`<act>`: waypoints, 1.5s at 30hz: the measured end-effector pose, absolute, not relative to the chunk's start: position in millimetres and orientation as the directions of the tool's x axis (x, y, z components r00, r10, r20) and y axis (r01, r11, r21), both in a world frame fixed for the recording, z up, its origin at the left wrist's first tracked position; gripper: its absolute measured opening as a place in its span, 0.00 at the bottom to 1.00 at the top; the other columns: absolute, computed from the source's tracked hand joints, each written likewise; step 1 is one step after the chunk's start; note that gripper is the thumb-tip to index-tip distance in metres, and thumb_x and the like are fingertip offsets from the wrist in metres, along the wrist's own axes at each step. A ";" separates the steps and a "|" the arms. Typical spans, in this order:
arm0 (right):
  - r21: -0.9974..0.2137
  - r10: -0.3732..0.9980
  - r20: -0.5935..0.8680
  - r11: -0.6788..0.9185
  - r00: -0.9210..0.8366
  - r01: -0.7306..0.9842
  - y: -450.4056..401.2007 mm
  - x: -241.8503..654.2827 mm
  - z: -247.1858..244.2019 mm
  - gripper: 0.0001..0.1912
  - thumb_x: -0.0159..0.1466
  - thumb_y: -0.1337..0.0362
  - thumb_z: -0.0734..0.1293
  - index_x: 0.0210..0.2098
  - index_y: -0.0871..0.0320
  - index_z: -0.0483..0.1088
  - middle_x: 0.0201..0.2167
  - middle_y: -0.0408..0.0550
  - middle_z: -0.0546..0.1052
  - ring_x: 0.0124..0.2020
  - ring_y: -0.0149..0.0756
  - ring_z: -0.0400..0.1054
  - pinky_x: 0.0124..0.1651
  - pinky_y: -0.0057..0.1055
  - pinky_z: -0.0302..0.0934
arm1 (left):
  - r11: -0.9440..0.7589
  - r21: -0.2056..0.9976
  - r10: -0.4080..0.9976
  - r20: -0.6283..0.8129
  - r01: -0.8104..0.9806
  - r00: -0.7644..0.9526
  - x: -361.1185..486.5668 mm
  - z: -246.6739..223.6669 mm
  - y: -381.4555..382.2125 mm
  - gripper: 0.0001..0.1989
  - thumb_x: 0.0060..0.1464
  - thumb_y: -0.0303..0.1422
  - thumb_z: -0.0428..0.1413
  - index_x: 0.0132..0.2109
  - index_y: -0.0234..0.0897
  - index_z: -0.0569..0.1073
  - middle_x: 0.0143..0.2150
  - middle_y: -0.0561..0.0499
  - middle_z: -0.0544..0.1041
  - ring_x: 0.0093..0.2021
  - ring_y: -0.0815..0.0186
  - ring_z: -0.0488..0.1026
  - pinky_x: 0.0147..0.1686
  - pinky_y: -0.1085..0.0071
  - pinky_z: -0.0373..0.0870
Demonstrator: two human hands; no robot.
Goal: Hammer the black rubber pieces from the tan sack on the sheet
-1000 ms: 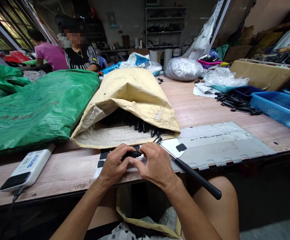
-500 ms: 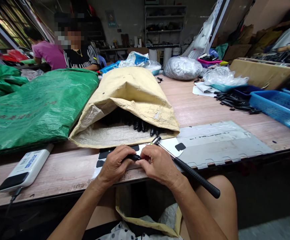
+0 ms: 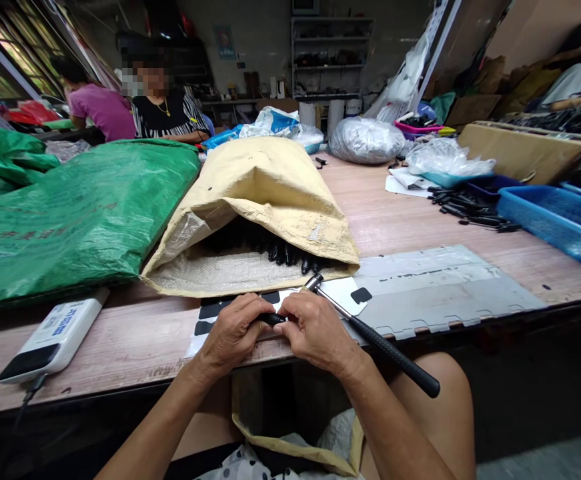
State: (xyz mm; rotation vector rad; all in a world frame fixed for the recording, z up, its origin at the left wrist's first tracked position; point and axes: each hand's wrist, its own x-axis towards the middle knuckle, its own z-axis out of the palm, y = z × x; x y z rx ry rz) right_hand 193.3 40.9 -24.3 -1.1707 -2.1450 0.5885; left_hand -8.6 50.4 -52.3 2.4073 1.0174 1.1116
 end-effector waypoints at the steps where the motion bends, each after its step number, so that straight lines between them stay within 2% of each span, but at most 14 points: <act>1: -0.637 0.861 0.296 0.501 -0.414 0.587 40.4 193.8 -24.2 0.05 0.59 0.71 0.70 0.32 0.57 0.70 0.30 0.42 0.72 0.36 0.33 0.64 0.40 0.32 0.55 | -0.699 0.527 0.715 0.536 0.483 0.450 -8.2 -52.5 50.4 0.16 0.51 0.17 0.51 0.43 0.37 0.75 0.38 0.49 0.77 0.40 0.61 0.72 0.42 0.65 0.70; 7: -0.597 0.862 0.321 0.506 -0.392 0.623 37.7 192.6 -28.5 0.07 0.59 0.65 0.73 0.36 0.56 0.71 0.31 0.42 0.71 0.36 0.34 0.63 0.41 0.32 0.56 | -0.675 0.539 0.738 0.504 0.504 0.449 -7.3 -52.2 50.2 0.15 0.52 0.18 0.51 0.43 0.37 0.75 0.38 0.48 0.77 0.41 0.60 0.72 0.43 0.63 0.70; 12: -0.493 0.799 0.424 0.599 -0.427 0.631 38.7 185.2 -36.1 0.04 0.63 0.70 0.67 0.32 0.57 0.68 0.31 0.45 0.70 0.38 0.37 0.61 0.41 0.34 0.54 | -0.674 0.551 0.739 0.511 0.492 0.440 -9.1 -54.5 49.1 0.14 0.54 0.19 0.51 0.44 0.36 0.75 0.38 0.48 0.76 0.40 0.61 0.71 0.43 0.63 0.69; 16: -0.508 0.771 0.474 0.635 -0.426 0.582 41.1 186.4 -39.3 0.04 0.63 0.70 0.68 0.32 0.57 0.68 0.29 0.45 0.70 0.36 0.37 0.61 0.40 0.34 0.55 | -0.651 0.571 0.759 0.494 0.500 0.424 -8.7 -54.1 49.7 0.12 0.55 0.20 0.52 0.43 0.36 0.76 0.37 0.48 0.76 0.39 0.60 0.71 0.42 0.63 0.69; 21: -0.483 0.787 0.437 0.613 -0.435 0.625 41.5 194.4 -37.7 0.03 0.66 0.68 0.66 0.35 0.56 0.70 0.32 0.45 0.72 0.38 0.37 0.63 0.43 0.34 0.57 | -0.615 0.608 0.788 0.471 0.502 0.396 -7.8 -49.6 52.5 0.08 0.55 0.23 0.60 0.42 0.36 0.78 0.38 0.49 0.79 0.41 0.59 0.72 0.45 0.61 0.68; 26: -0.487 0.785 0.469 0.612 -0.405 0.623 42.2 195.5 -40.2 0.02 0.66 0.67 0.66 0.39 0.56 0.71 0.34 0.47 0.73 0.40 0.38 0.65 0.44 0.35 0.59 | -0.575 0.683 0.814 0.425 0.450 0.396 -9.8 -44.6 53.8 0.10 0.54 0.26 0.64 0.44 0.38 0.79 0.39 0.50 0.81 0.42 0.60 0.72 0.44 0.63 0.68; 32: -0.502 0.817 0.459 0.562 -0.349 0.657 41.8 204.8 -35.3 0.10 0.64 0.62 0.69 0.46 0.54 0.72 0.38 0.47 0.76 0.42 0.40 0.67 0.46 0.36 0.62 | -0.546 0.723 0.830 0.398 0.423 0.391 -11.4 -42.4 54.7 0.11 0.56 0.26 0.63 0.46 0.40 0.80 0.41 0.50 0.82 0.44 0.60 0.73 0.46 0.62 0.68; 35: -0.456 0.854 0.465 0.456 -0.233 0.765 39.6 220.3 -31.8 0.15 0.63 0.58 0.71 0.48 0.53 0.72 0.39 0.46 0.76 0.42 0.40 0.68 0.47 0.36 0.62 | -0.526 0.702 0.847 0.386 0.480 0.364 -10.0 -42.7 55.2 0.11 0.54 0.27 0.64 0.46 0.40 0.80 0.41 0.49 0.81 0.44 0.59 0.72 0.47 0.61 0.68; 39: -0.320 0.892 0.447 0.232 -0.069 0.919 36.8 239.8 -38.6 0.10 0.63 0.57 0.69 0.42 0.53 0.71 0.36 0.46 0.74 0.40 0.40 0.68 0.43 0.36 0.60 | -0.493 0.673 0.870 0.357 0.552 0.342 -7.3 -43.6 56.2 0.12 0.53 0.24 0.63 0.45 0.40 0.80 0.41 0.49 0.80 0.45 0.58 0.72 0.48 0.59 0.67; 42: -0.258 0.902 0.427 0.189 -0.064 0.948 35.7 244.9 -46.8 0.04 0.64 0.61 0.67 0.37 0.53 0.69 0.34 0.45 0.74 0.39 0.40 0.67 0.39 0.35 0.58 | -0.489 0.661 0.872 0.352 0.569 0.340 -6.0 -43.7 56.2 0.13 0.52 0.24 0.62 0.45 0.40 0.80 0.41 0.49 0.79 0.45 0.58 0.71 0.48 0.59 0.67; 45: -0.257 0.900 0.432 0.189 -0.062 0.948 34.3 242.9 -49.8 0.02 0.65 0.64 0.66 0.35 0.53 0.67 0.33 0.45 0.73 0.39 0.40 0.67 0.39 0.35 0.57 | -0.497 0.661 0.868 0.361 0.562 0.342 -6.0 -43.2 56.0 0.12 0.52 0.25 0.62 0.44 0.41 0.81 0.40 0.49 0.79 0.44 0.58 0.72 0.48 0.59 0.67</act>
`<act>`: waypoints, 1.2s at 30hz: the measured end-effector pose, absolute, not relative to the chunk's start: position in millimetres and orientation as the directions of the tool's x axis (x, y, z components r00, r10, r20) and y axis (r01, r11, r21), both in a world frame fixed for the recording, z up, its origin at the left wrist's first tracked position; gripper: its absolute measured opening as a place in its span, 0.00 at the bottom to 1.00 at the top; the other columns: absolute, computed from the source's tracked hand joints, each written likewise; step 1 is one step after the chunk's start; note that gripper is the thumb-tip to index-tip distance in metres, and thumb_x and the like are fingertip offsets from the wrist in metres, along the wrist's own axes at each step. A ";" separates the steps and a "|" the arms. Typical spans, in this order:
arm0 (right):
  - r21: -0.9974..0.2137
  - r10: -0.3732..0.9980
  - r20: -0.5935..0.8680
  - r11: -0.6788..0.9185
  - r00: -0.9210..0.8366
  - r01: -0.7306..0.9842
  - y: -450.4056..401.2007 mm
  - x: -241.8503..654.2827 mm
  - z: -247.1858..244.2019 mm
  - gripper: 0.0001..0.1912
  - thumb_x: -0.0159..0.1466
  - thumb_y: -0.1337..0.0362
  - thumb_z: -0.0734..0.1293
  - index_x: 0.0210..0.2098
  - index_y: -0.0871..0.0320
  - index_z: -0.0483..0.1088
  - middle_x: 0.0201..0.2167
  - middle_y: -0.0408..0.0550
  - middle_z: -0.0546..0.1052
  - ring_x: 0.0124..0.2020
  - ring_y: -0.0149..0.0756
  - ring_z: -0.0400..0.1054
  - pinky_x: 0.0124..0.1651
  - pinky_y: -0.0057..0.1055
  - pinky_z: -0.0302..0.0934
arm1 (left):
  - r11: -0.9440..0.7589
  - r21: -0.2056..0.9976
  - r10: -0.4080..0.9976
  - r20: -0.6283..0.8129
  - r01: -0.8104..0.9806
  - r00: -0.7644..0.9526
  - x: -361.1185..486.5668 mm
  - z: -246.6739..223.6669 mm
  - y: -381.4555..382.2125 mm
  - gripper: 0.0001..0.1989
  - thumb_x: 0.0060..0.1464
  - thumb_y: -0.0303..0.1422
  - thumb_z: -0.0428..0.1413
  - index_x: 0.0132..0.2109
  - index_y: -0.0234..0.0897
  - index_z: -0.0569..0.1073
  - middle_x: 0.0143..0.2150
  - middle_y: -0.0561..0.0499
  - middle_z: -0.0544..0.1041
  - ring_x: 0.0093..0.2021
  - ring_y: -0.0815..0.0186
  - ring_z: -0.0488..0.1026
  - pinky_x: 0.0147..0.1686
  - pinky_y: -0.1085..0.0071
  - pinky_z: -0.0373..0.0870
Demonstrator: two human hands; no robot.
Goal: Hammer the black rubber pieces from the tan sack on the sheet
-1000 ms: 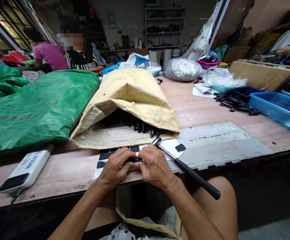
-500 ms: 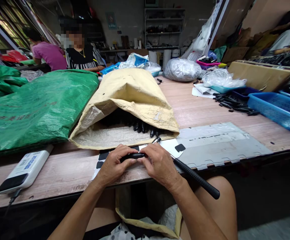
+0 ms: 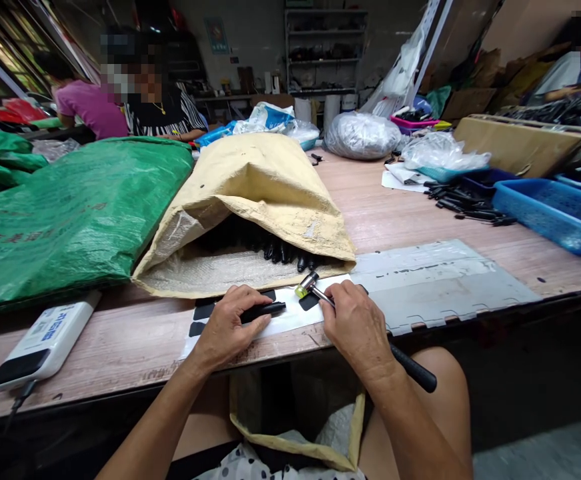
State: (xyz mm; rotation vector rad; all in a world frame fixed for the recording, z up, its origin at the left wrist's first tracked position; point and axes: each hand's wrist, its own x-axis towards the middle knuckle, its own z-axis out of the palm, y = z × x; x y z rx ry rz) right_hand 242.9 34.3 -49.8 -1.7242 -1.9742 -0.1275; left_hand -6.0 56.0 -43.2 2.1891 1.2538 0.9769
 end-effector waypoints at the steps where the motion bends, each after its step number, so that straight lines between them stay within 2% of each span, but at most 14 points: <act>1: -0.268 0.899 0.433 0.195 -0.063 0.944 33.4 241.5 -49.3 0.02 0.65 0.64 0.66 0.35 0.53 0.67 0.33 0.46 0.73 0.40 0.40 0.67 0.39 0.35 0.58 | -0.498 0.663 0.867 0.361 0.559 0.344 -6.3 -43.1 56.0 0.12 0.53 0.25 0.62 0.44 0.41 0.81 0.40 0.49 0.79 0.44 0.59 0.72 0.48 0.59 0.67; 5: -0.363 0.896 0.442 0.222 -0.042 0.905 27.2 234.2 -42.3 0.02 0.67 0.63 0.64 0.40 0.54 0.67 0.37 0.47 0.75 0.39 0.39 0.69 0.40 0.35 0.61 | -0.484 0.680 0.873 0.337 0.550 0.352 -8.1 -42.9 57.2 0.11 0.54 0.26 0.62 0.44 0.41 0.81 0.39 0.49 0.79 0.44 0.58 0.71 0.47 0.59 0.66; 8: -0.429 0.884 0.462 0.297 -0.076 0.853 22.3 227.8 -33.9 0.10 0.68 0.64 0.63 0.49 0.54 0.69 0.42 0.46 0.79 0.39 0.37 0.73 0.41 0.33 0.64 | -0.462 0.701 0.883 0.307 0.542 0.356 -8.7 -42.0 58.0 0.11 0.52 0.26 0.64 0.43 0.42 0.81 0.39 0.50 0.79 0.43 0.58 0.70 0.47 0.59 0.65; 11: -0.388 0.811 0.563 0.432 -0.162 0.814 17.9 221.0 -26.3 0.20 0.68 0.69 0.62 0.58 0.49 0.69 0.47 0.45 0.79 0.45 0.37 0.74 0.49 0.34 0.66 | -0.440 0.724 0.893 0.288 0.532 0.347 -8.4 -40.7 58.4 0.10 0.51 0.25 0.64 0.42 0.41 0.82 0.39 0.50 0.79 0.43 0.58 0.69 0.47 0.59 0.64; 13: -0.374 0.753 0.637 0.488 -0.164 0.789 15.0 216.9 -25.0 0.24 0.68 0.72 0.62 0.61 0.46 0.68 0.49 0.45 0.79 0.48 0.38 0.74 0.52 0.36 0.66 | -0.433 0.735 0.895 0.286 0.522 0.341 -8.0 -40.2 58.4 0.10 0.50 0.25 0.65 0.41 0.42 0.82 0.38 0.51 0.79 0.43 0.58 0.69 0.47 0.59 0.64; 16: -0.356 0.734 0.655 0.511 -0.181 0.783 11.4 213.3 -30.2 0.27 0.66 0.74 0.61 0.61 0.46 0.70 0.47 0.47 0.80 0.47 0.39 0.74 0.51 0.38 0.67 | -0.431 0.744 0.896 0.289 0.511 0.336 -7.9 -40.8 58.4 0.11 0.49 0.24 0.65 0.40 0.43 0.82 0.38 0.51 0.79 0.43 0.59 0.69 0.47 0.59 0.64; 20: -0.301 0.798 0.536 0.484 -0.274 0.821 10.1 213.5 -34.8 0.25 0.66 0.75 0.60 0.57 0.49 0.74 0.38 0.46 0.80 0.39 0.37 0.74 0.44 0.34 0.68 | -0.429 0.750 0.899 0.299 0.503 0.321 -8.1 -41.7 57.9 0.12 0.48 0.22 0.65 0.39 0.43 0.82 0.37 0.52 0.79 0.42 0.59 0.70 0.46 0.59 0.65; 24: -0.410 0.802 0.574 0.458 -0.167 0.788 13.8 218.1 -26.9 0.21 0.68 0.70 0.62 0.56 0.48 0.74 0.41 0.46 0.80 0.40 0.36 0.74 0.45 0.33 0.68 | -0.445 0.731 0.891 0.307 0.517 0.334 -7.8 -40.8 57.0 0.11 0.49 0.24 0.64 0.40 0.43 0.83 0.37 0.51 0.79 0.42 0.59 0.70 0.46 0.59 0.65; 26: -0.419 0.808 0.581 0.405 -0.103 0.813 18.6 222.2 -25.1 0.19 0.68 0.68 0.62 0.56 0.48 0.74 0.43 0.46 0.81 0.41 0.37 0.75 0.47 0.34 0.68 | -0.438 0.725 0.895 0.296 0.532 0.334 -7.5 -40.4 56.7 0.10 0.50 0.25 0.64 0.40 0.43 0.83 0.37 0.51 0.79 0.42 0.58 0.70 0.46 0.59 0.66; 31: -0.331 0.834 0.551 0.266 -0.044 0.905 34.7 234.6 -38.4 0.20 0.66 0.69 0.63 0.55 0.48 0.75 0.43 0.45 0.81 0.42 0.39 0.75 0.47 0.34 0.67 | -0.433 0.708 0.898 0.286 0.557 0.335 -8.4 -42.5 58.4 0.08 0.54 0.27 0.62 0.41 0.42 0.83 0.37 0.49 0.78 0.42 0.58 0.70 0.45 0.59 0.66; 36: -0.208 0.809 0.572 0.306 -0.139 0.929 43.1 242.2 -55.2 0.20 0.66 0.71 0.61 0.54 0.51 0.75 0.39 0.46 0.80 0.41 0.39 0.72 0.44 0.34 0.63 | -0.455 0.691 0.886 0.288 0.562 0.364 -10.9 -46.3 60.9 0.08 0.58 0.29 0.60 0.42 0.43 0.83 0.37 0.49 0.77 0.42 0.59 0.69 0.46 0.60 0.65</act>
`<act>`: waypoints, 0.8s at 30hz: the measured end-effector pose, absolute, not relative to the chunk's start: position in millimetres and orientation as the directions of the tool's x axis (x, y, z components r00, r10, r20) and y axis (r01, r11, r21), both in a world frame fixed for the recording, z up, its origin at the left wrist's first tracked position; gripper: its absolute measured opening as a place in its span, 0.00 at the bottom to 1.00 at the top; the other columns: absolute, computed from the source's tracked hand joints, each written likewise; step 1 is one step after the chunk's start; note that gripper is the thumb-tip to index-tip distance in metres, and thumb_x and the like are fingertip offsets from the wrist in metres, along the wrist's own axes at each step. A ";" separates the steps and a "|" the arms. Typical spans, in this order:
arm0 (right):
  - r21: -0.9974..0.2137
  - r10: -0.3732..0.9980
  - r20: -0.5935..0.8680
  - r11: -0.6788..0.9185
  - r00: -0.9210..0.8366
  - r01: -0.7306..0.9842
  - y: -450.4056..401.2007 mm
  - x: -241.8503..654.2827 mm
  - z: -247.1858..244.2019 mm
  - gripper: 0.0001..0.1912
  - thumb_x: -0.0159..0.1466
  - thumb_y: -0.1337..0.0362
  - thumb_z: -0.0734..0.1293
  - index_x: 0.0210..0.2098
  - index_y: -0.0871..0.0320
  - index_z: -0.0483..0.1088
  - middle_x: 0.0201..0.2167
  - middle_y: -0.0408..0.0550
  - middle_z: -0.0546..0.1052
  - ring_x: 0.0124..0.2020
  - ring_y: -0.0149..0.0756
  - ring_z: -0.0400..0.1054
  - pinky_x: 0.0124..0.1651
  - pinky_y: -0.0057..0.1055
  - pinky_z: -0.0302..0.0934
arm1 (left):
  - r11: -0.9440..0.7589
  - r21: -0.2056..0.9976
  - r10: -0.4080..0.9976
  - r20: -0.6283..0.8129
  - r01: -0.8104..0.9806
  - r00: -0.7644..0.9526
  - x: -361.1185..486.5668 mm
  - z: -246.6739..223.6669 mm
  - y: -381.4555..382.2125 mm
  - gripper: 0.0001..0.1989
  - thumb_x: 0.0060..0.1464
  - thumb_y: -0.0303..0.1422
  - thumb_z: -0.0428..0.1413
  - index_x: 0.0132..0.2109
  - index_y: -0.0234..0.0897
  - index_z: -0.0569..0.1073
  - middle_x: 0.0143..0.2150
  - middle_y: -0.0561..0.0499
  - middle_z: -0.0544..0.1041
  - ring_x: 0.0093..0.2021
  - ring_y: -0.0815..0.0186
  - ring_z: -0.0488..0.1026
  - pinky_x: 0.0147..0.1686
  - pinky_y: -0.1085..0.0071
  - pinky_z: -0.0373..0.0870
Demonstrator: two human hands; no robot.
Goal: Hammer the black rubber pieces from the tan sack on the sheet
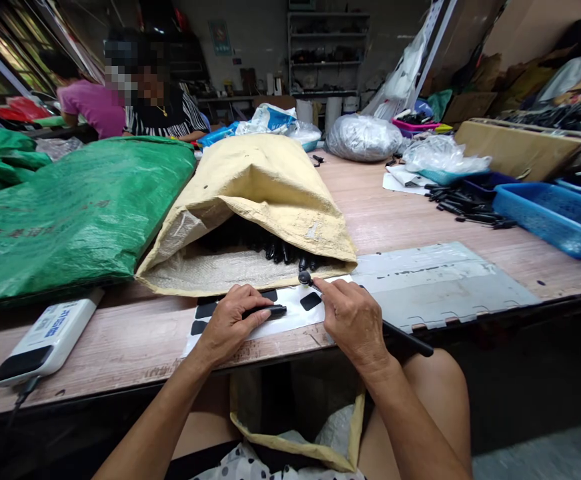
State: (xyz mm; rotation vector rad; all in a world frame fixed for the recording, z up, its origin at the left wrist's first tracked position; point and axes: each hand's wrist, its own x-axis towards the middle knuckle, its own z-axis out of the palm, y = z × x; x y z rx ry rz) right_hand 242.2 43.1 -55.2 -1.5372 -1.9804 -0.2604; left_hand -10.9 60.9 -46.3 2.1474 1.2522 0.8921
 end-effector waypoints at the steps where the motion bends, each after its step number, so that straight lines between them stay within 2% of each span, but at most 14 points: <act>1: -0.191 0.801 0.579 0.315 -0.153 0.930 43.6 242.9 -56.9 0.20 0.66 0.71 0.61 0.54 0.51 0.75 0.38 0.46 0.80 0.41 0.39 0.72 0.45 0.35 0.62 | -0.456 0.690 0.885 0.288 0.562 0.365 -11.1 -46.8 61.1 0.08 0.58 0.30 0.59 0.43 0.43 0.83 0.37 0.49 0.77 0.42 0.59 0.70 0.46 0.60 0.65; 4: -0.169 0.789 0.589 0.331 -0.173 0.928 43.8 243.8 -59.0 0.20 0.66 0.70 0.62 0.54 0.51 0.75 0.37 0.46 0.79 0.40 0.40 0.70 0.45 0.35 0.61 | -0.456 0.689 0.885 0.288 0.563 0.364 -11.0 -47.4 61.4 0.09 0.61 0.30 0.57 0.43 0.43 0.83 0.37 0.49 0.77 0.42 0.59 0.69 0.45 0.60 0.64; 10: -0.203 0.790 0.587 0.352 -0.174 0.914 42.3 245.8 -56.6 0.21 0.67 0.71 0.61 0.55 0.49 0.75 0.39 0.45 0.79 0.40 0.38 0.69 0.45 0.35 0.61 | -0.456 0.691 0.886 0.288 0.561 0.365 -10.6 -47.0 61.2 0.09 0.63 0.31 0.55 0.42 0.43 0.82 0.37 0.50 0.76 0.42 0.60 0.69 0.45 0.61 0.64; 17: -0.119 0.767 0.584 0.406 -0.267 0.906 50.5 265.9 -54.8 0.19 0.65 0.72 0.64 0.47 0.45 0.79 0.39 0.43 0.80 0.40 0.38 0.67 0.44 0.36 0.57 | -0.452 0.678 0.887 0.270 0.580 0.375 -10.1 -46.7 61.7 0.13 0.68 0.34 0.51 0.41 0.41 0.80 0.36 0.50 0.74 0.41 0.61 0.68 0.45 0.62 0.63; 24: -0.297 0.797 0.559 0.449 -0.228 0.843 55.7 271.1 -57.1 0.19 0.62 0.74 0.63 0.46 0.49 0.79 0.40 0.44 0.79 0.40 0.37 0.67 0.45 0.36 0.62 | -0.456 0.646 0.885 0.262 0.612 0.384 -9.7 -48.2 61.6 0.16 0.69 0.35 0.48 0.39 0.39 0.79 0.35 0.50 0.73 0.40 0.61 0.66 0.44 0.62 0.62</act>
